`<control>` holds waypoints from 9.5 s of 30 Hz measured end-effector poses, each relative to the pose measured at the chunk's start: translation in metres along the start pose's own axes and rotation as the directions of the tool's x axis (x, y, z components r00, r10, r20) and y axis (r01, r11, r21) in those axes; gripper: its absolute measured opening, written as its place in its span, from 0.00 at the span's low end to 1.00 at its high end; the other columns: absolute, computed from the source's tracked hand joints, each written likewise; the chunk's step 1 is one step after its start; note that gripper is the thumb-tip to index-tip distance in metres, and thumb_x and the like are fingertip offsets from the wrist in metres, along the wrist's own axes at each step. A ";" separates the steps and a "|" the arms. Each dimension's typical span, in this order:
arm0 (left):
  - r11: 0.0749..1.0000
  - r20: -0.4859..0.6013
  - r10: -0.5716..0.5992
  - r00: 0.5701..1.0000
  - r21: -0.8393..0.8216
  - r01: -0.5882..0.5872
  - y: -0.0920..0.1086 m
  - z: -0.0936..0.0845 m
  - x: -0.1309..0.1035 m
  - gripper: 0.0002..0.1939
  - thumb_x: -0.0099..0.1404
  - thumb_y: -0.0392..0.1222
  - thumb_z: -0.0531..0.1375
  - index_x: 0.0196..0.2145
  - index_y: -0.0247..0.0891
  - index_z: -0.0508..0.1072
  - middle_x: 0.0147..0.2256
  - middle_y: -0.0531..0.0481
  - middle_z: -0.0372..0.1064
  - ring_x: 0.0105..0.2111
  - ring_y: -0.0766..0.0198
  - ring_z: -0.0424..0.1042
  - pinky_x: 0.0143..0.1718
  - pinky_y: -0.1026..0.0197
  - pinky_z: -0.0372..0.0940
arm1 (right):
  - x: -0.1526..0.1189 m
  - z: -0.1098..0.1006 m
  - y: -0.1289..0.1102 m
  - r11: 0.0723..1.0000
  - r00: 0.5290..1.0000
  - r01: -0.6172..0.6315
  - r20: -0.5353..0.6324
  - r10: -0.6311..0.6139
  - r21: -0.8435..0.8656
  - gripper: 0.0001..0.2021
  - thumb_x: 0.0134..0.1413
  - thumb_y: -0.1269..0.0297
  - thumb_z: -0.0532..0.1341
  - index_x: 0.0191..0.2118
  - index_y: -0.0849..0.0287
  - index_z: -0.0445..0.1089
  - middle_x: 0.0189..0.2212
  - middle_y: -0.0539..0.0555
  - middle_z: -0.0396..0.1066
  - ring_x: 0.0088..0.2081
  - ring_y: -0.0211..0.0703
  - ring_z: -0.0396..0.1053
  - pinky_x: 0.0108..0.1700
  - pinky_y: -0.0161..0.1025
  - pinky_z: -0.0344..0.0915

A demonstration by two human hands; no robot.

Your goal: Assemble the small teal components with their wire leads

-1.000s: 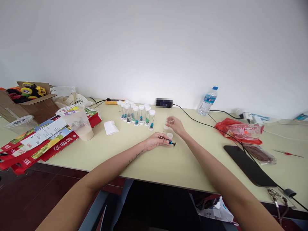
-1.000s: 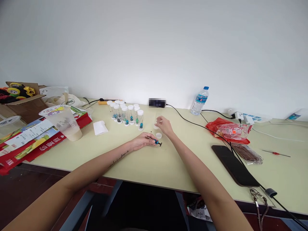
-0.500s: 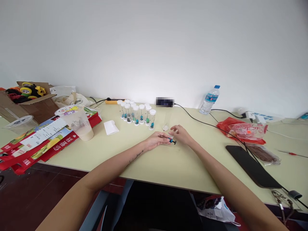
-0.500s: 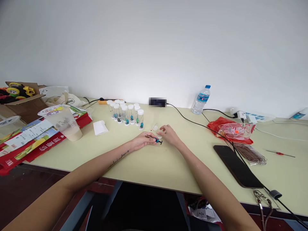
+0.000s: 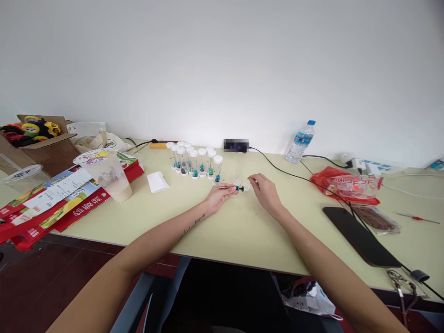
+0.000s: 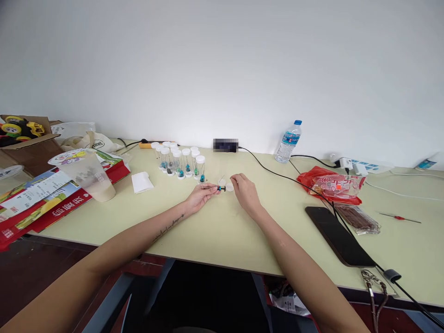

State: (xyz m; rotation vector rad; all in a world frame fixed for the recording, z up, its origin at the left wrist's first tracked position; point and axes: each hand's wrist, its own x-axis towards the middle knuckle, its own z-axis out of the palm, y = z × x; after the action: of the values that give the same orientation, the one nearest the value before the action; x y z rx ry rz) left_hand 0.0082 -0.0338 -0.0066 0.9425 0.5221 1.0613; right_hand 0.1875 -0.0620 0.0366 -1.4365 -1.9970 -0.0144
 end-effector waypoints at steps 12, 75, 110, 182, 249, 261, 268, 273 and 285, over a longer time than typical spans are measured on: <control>1.000 -0.014 0.011 1.000 -0.029 -0.012 0.003 -0.007 0.004 0.10 0.46 0.36 0.66 0.29 0.30 0.73 0.29 0.48 0.71 0.31 0.67 0.71 0.46 0.60 0.61 | -0.007 0.026 -0.007 0.807 0.986 -0.133 0.161 0.048 0.575 0.14 0.50 0.63 0.58 0.45 0.57 0.64 0.37 0.53 0.69 0.38 0.40 0.68 0.42 0.41 0.65; 0.997 -0.022 0.033 0.999 -0.071 -0.034 0.003 -0.007 0.003 0.09 0.46 0.34 0.66 0.28 0.30 0.73 0.27 0.50 0.70 0.30 0.68 0.70 0.47 0.60 0.59 | -0.008 0.026 -0.006 0.666 0.981 -0.191 0.159 0.109 0.721 0.15 0.47 0.58 0.60 0.42 0.56 0.66 0.35 0.52 0.69 0.31 0.39 0.70 0.39 0.42 0.68; 0.998 -0.023 0.027 0.999 -0.052 -0.028 0.002 -0.008 0.004 0.10 0.46 0.34 0.66 0.28 0.31 0.72 0.27 0.49 0.71 0.31 0.67 0.70 0.46 0.59 0.60 | -0.007 0.024 -0.009 0.639 0.979 -0.204 0.168 0.119 0.742 0.19 0.53 0.48 0.52 0.39 0.58 0.68 0.35 0.55 0.68 0.31 0.41 0.70 0.37 0.41 0.70; 0.999 -0.020 0.017 1.000 -0.045 -0.018 0.003 -0.006 0.003 0.10 0.46 0.34 0.66 0.28 0.30 0.72 0.29 0.48 0.71 0.30 0.67 0.71 0.47 0.58 0.59 | -0.009 0.026 -0.006 0.541 0.953 -0.304 0.241 0.186 0.784 0.26 0.52 0.42 0.48 0.36 0.63 0.68 0.36 0.59 0.68 0.27 0.39 0.70 0.29 0.38 0.70; 1.000 -0.015 0.018 1.000 -0.024 -0.019 0.002 -0.008 0.004 0.10 0.46 0.35 0.66 0.29 0.30 0.72 0.29 0.48 0.71 0.31 0.67 0.71 0.46 0.59 0.59 | -0.010 0.027 -0.004 0.566 0.952 -0.306 0.239 0.191 0.766 0.26 0.53 0.43 0.47 0.35 0.62 0.68 0.37 0.60 0.66 0.26 0.38 0.70 0.25 0.37 0.71; 0.999 -0.024 0.009 1.000 -0.030 -0.010 0.002 -0.007 0.004 0.10 0.47 0.34 0.66 0.29 0.30 0.72 0.29 0.48 0.71 0.31 0.68 0.71 0.46 0.59 0.59 | -0.011 0.027 -0.004 0.571 0.949 -0.316 0.248 0.196 0.757 0.24 0.54 0.44 0.47 0.37 0.61 0.67 0.39 0.59 0.66 0.26 0.38 0.69 0.25 0.37 0.71; 1.000 -0.018 0.009 1.000 -0.025 -0.010 0.003 -0.007 0.003 0.09 0.47 0.34 0.65 0.29 0.30 0.72 0.30 0.48 0.71 0.31 0.68 0.71 0.46 0.59 0.59 | -0.010 0.027 -0.004 0.565 0.947 -0.322 0.261 0.188 0.760 0.25 0.54 0.43 0.47 0.37 0.62 0.67 0.38 0.59 0.65 0.26 0.38 0.69 0.25 0.37 0.71; 1.000 -0.014 0.008 1.000 -0.012 -0.008 0.001 -0.007 0.005 0.11 0.47 0.34 0.66 0.30 0.30 0.72 0.29 0.48 0.71 0.31 0.67 0.71 0.45 0.59 0.60 | -0.009 0.026 -0.004 0.565 0.946 -0.323 0.269 0.180 0.759 0.26 0.53 0.43 0.47 0.35 0.62 0.67 0.37 0.59 0.66 0.26 0.38 0.69 0.25 0.36 0.70; 1.000 0.021 0.024 0.999 -0.021 -0.024 -0.002 -0.010 0.006 0.12 0.47 0.36 0.66 0.31 0.30 0.72 0.30 0.47 0.71 0.32 0.67 0.71 0.47 0.58 0.59 | -0.009 0.029 0.000 0.569 0.931 -0.364 0.288 0.223 0.738 0.26 0.52 0.42 0.48 0.32 0.63 0.67 0.32 0.59 0.67 0.25 0.39 0.68 0.23 0.37 0.70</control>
State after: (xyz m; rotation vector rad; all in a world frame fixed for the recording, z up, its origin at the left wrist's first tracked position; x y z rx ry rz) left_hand 0.0044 -0.0245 -0.0135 0.9433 0.4826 1.0749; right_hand 0.1741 -0.0587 0.0093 -1.1463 -1.5006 1.0466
